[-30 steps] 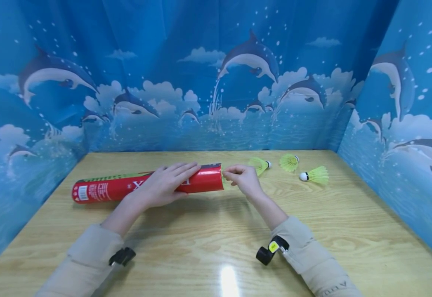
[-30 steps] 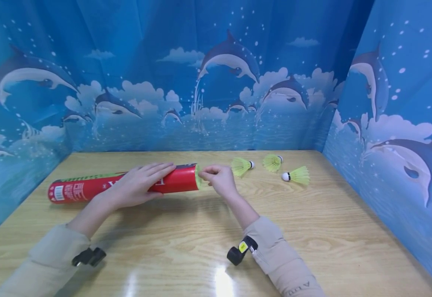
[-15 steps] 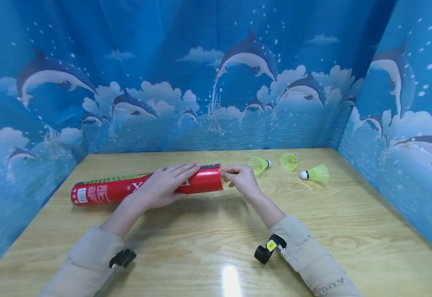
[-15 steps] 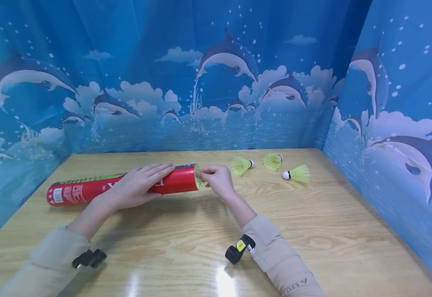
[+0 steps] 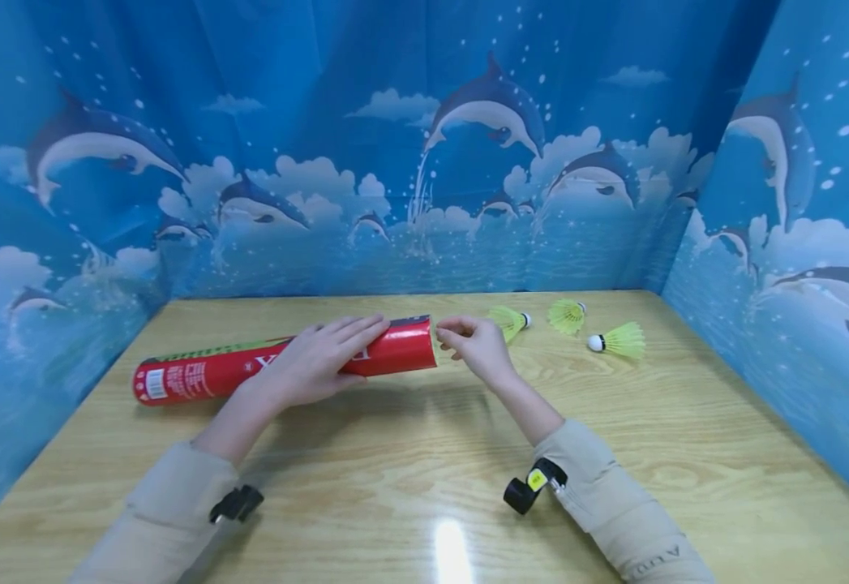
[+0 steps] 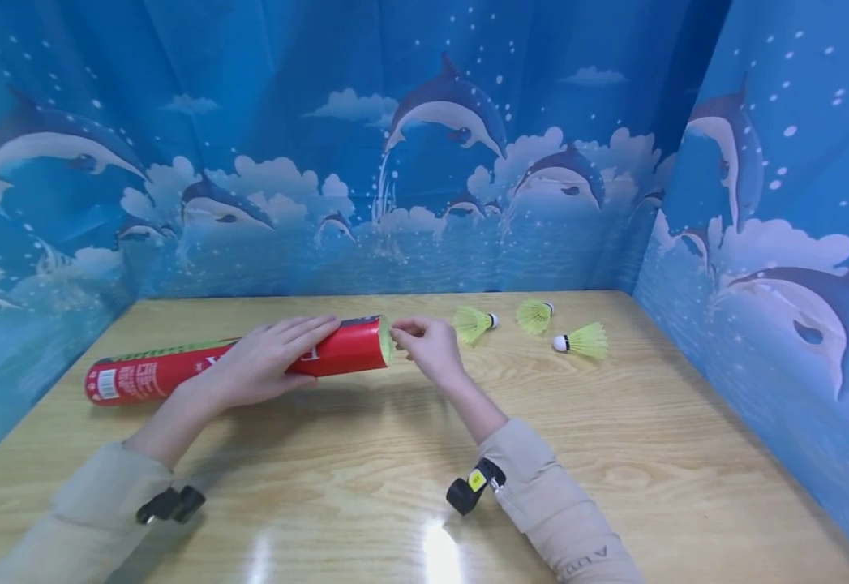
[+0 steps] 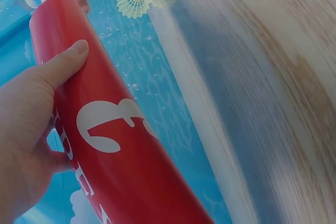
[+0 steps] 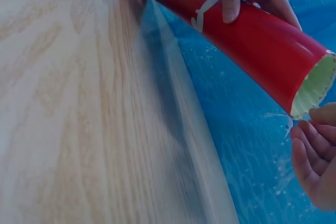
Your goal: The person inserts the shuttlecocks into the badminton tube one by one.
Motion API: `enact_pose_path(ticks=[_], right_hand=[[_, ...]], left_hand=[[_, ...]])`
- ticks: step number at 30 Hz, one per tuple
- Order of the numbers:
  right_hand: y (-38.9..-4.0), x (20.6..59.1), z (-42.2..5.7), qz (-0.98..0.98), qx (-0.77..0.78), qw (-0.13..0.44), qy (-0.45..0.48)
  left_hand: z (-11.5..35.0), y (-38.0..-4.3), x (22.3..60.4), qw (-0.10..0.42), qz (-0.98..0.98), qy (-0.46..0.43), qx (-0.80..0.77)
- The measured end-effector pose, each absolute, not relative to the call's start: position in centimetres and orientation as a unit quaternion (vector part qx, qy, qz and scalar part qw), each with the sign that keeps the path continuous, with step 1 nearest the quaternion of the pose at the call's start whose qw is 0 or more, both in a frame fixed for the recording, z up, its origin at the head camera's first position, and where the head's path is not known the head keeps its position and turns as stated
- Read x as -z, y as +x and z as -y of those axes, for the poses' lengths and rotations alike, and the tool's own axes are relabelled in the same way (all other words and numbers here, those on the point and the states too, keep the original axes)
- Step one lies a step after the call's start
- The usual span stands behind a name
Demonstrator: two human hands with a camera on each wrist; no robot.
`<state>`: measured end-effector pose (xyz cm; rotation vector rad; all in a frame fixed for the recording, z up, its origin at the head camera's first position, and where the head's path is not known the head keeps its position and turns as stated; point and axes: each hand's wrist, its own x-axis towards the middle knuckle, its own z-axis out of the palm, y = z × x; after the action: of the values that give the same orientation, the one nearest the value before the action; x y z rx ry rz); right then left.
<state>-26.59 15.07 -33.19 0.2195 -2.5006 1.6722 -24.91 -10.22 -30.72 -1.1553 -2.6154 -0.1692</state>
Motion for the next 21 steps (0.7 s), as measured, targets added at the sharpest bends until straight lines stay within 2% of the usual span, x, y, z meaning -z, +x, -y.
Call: enact_pose_path(ticks=[6, 21], right_hand=[[-27.0, 33.0, -16.3, 0.829, -0.552, 0.051, 0.073], [-28.8, 32.5, -21.6, 0.839, -0.538, 0.083, 0.008]], left_hand=[[10.4, -24.9, 30.8, 0.137, 0.903, -0.403, 0.057], [10.7, -24.8, 30.8, 0.137, 0.9, -0.408, 0.063]])
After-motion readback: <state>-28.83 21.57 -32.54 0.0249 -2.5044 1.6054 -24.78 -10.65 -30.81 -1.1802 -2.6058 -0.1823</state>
